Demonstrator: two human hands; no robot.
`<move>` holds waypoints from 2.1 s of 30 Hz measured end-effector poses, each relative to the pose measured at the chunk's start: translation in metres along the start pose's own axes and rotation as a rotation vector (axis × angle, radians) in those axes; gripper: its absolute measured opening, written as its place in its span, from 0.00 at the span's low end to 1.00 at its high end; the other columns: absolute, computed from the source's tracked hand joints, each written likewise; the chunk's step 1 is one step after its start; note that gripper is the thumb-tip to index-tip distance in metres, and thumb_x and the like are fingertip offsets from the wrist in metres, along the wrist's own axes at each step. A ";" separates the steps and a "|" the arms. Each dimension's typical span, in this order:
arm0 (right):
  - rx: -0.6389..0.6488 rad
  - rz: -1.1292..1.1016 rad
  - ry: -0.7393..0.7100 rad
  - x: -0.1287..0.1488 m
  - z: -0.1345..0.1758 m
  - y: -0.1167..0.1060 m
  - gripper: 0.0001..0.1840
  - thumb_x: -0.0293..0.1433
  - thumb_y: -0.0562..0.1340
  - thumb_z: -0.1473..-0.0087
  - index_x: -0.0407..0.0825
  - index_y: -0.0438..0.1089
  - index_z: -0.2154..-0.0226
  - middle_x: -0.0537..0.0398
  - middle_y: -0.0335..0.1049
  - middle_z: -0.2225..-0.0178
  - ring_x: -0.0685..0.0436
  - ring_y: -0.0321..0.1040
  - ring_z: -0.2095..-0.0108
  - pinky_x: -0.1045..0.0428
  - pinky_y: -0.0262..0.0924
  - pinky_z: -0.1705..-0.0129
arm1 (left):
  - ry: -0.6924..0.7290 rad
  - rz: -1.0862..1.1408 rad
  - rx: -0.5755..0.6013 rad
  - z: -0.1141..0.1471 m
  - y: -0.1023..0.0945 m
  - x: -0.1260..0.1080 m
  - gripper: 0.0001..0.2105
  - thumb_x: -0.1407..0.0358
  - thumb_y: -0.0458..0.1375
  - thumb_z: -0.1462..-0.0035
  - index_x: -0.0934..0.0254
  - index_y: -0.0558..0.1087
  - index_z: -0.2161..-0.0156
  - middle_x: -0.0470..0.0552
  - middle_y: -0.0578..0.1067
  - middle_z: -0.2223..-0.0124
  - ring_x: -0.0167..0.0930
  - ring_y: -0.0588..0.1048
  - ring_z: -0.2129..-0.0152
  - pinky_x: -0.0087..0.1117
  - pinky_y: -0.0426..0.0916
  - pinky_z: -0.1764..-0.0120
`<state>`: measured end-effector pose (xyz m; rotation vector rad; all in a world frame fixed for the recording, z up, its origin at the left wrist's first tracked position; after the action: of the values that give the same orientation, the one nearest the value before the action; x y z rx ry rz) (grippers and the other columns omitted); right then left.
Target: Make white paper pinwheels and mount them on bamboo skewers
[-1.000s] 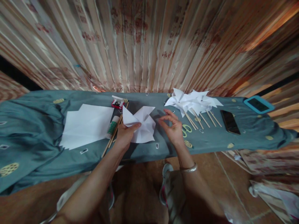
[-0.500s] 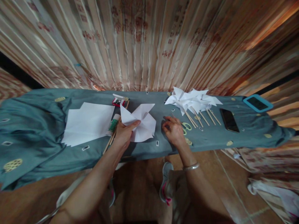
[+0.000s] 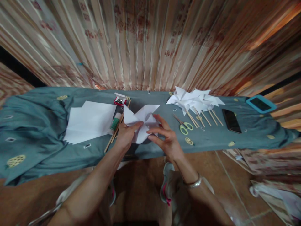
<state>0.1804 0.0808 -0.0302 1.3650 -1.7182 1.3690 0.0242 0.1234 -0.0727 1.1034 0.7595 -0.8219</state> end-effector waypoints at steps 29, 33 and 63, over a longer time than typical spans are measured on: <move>-0.254 0.269 0.085 -0.021 -0.010 0.002 0.06 0.33 0.65 0.48 0.49 0.75 0.74 0.44 0.67 0.44 0.35 0.54 0.37 0.37 0.49 0.36 | -0.037 -0.013 0.031 0.008 0.008 0.005 0.18 0.65 0.75 0.75 0.68 0.79 0.72 0.50 0.81 0.72 0.33 0.77 0.75 0.35 0.72 0.64; -0.254 0.265 0.078 -0.020 -0.010 0.002 0.06 0.32 0.65 0.49 0.50 0.74 0.75 0.46 0.68 0.44 0.36 0.54 0.37 0.37 0.50 0.37 | -0.026 -0.043 0.014 0.007 0.007 0.004 0.19 0.66 0.75 0.75 0.68 0.79 0.71 0.49 0.81 0.73 0.32 0.77 0.76 0.34 0.71 0.65; -0.132 -0.350 0.301 -0.035 -0.011 -0.017 0.18 0.46 0.69 0.56 0.51 0.76 0.68 0.55 0.78 0.69 0.46 0.73 0.71 0.52 0.66 0.68 | -0.269 -0.061 0.161 0.016 0.018 0.011 0.13 0.70 0.71 0.74 0.67 0.78 0.76 0.50 0.79 0.76 0.34 0.78 0.76 0.34 0.72 0.68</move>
<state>0.2058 0.1045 -0.0504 1.2420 -1.2794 1.1717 0.0468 0.1105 -0.0700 1.0879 0.5100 -1.0733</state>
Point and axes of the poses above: each hand's wrist, its own z-axis away from the middle knuckle, its own y-axis out of the palm, x = y × z, the point moved 6 cm from there along -z, towards the middle knuckle
